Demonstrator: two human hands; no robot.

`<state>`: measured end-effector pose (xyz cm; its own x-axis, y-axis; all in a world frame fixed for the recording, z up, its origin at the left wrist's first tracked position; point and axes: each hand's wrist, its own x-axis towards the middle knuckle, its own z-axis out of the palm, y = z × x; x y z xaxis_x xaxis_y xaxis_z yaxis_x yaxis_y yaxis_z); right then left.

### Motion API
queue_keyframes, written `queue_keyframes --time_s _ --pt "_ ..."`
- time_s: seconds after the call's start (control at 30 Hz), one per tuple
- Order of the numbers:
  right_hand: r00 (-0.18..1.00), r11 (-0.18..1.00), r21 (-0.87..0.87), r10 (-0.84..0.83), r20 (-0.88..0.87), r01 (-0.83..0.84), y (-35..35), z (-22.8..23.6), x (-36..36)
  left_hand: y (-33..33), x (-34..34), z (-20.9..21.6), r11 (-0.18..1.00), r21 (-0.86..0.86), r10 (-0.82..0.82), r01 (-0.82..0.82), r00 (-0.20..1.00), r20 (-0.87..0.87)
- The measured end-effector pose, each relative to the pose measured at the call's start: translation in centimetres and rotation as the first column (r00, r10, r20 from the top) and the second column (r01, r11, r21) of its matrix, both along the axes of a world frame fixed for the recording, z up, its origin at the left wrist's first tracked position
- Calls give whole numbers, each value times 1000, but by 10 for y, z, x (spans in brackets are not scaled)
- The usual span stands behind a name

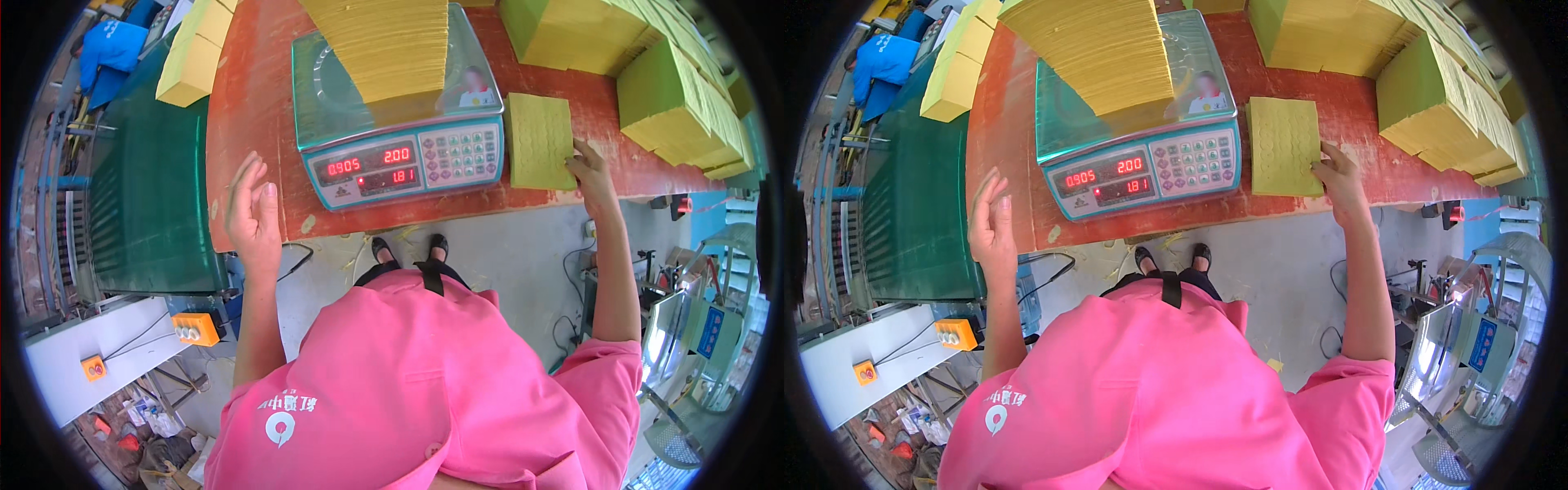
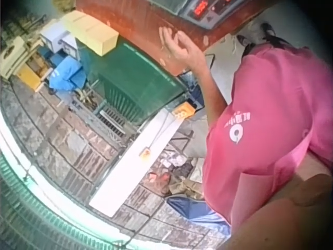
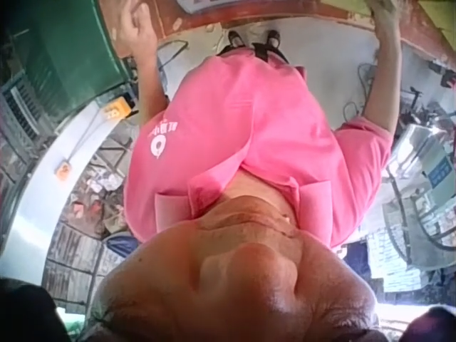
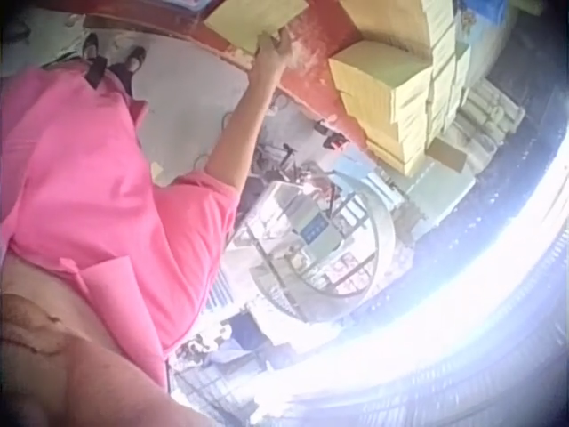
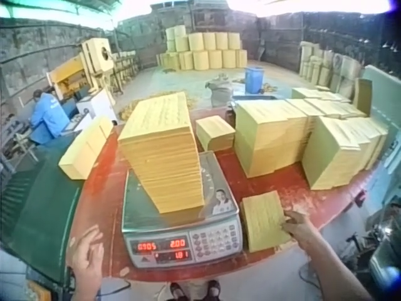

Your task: Weigh stacks of paper on an industrial scale and move them to a conveyor belt.

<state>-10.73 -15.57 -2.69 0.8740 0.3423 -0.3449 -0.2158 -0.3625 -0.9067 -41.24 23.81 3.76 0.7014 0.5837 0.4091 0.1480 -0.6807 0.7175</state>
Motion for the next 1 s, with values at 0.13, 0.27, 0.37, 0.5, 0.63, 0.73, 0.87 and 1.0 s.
queue_keyframes --time_s 0.13,0.27,0.37,0.5,0.63,0.73,0.87,1.0 --pt "999 998 -56 12 33 -10 2 -3 4 6 0 -1 1000 6 2 -2 1000 -11" --pt "998 998 -41 -48 51 50 -3 -10 8 11 8 5 997 78 -8 12 999 -44" --pt "919 984 -179 68 388 2 -14 -21 18 17 14 16 999 23 -28 29 999 -22" --pt "829 964 -229 20 559 132 20 23 4 47 49 47 893 -428 -75 136 985 157" --pt "875 989 126 11 484 -82 86 53 11 69 118 112 588 -777 -136 225 974 179" --pt "908 855 426 113 403 -295 145 67 28 84 182 138 432 -863 -329 262 937 120" --pt "919 838 460 114 377 -293 223 70 74 64 246 144 445 -865 -372 231 927 57" --pt "941 795 583 -44 335 -170 294 44 71 46 246 141 337 -914 -380 225 921 87"
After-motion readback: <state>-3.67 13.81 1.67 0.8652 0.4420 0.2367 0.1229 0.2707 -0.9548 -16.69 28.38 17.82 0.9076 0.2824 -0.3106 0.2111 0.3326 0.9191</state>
